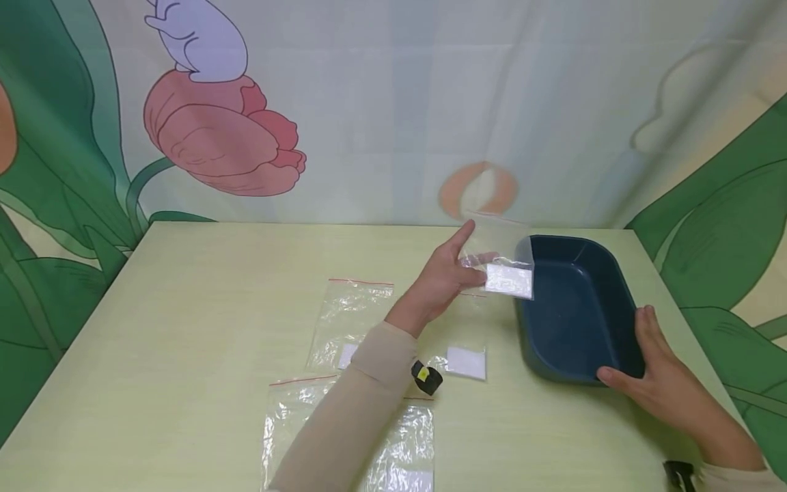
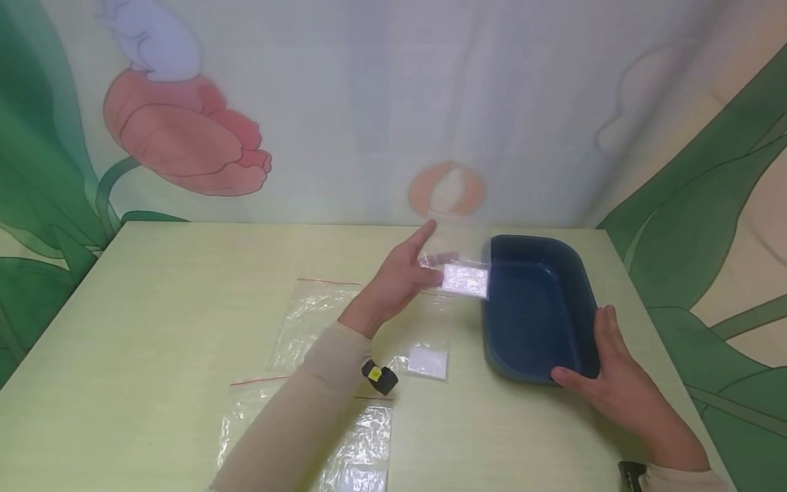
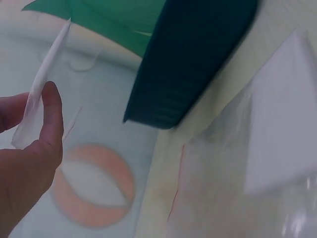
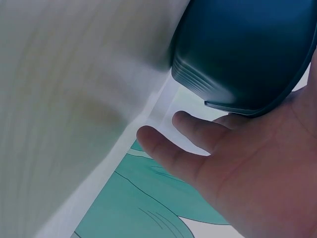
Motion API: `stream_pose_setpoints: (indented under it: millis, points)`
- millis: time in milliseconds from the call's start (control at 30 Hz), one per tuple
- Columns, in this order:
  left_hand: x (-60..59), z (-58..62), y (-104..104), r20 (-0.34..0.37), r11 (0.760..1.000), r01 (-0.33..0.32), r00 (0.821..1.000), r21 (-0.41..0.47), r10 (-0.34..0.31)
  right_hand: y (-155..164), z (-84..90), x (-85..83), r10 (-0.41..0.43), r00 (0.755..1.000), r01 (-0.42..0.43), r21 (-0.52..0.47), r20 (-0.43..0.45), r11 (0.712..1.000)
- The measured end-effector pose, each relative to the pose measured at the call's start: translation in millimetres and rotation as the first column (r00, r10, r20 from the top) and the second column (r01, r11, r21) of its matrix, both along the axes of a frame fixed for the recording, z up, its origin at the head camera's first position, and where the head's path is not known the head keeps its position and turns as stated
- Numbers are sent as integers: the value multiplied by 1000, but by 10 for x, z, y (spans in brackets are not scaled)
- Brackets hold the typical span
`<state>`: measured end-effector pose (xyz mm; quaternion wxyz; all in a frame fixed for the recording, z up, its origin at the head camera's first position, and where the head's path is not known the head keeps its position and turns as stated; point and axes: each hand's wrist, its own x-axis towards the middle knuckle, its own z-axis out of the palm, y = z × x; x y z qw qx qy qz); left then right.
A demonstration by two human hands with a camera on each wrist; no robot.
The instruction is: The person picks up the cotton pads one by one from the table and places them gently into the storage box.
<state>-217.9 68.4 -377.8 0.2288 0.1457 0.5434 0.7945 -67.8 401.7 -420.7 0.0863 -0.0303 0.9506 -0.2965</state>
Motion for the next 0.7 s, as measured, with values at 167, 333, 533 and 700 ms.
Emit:
stream_pose_setpoints:
  millis: [167,333,533,700]
  points:
    - [43,-67,386,-29,998,19,999,-56,-21,5,15,9,-1,1000,1,-5,15,1000]
    - [98,-56,785,-12,991,82,996,-103,-84,8,51,-5,1,1000,-1,5,8,1000]
    - [197,-40,1192,19,981,70,998,-180,-68,23,42,-16,-3,1000,3,13,-5,1000]
    - [268,-64,1412,9,943,-11,1000,-331,15,33,7,-7,6,999,-6,-15,-40,1000]
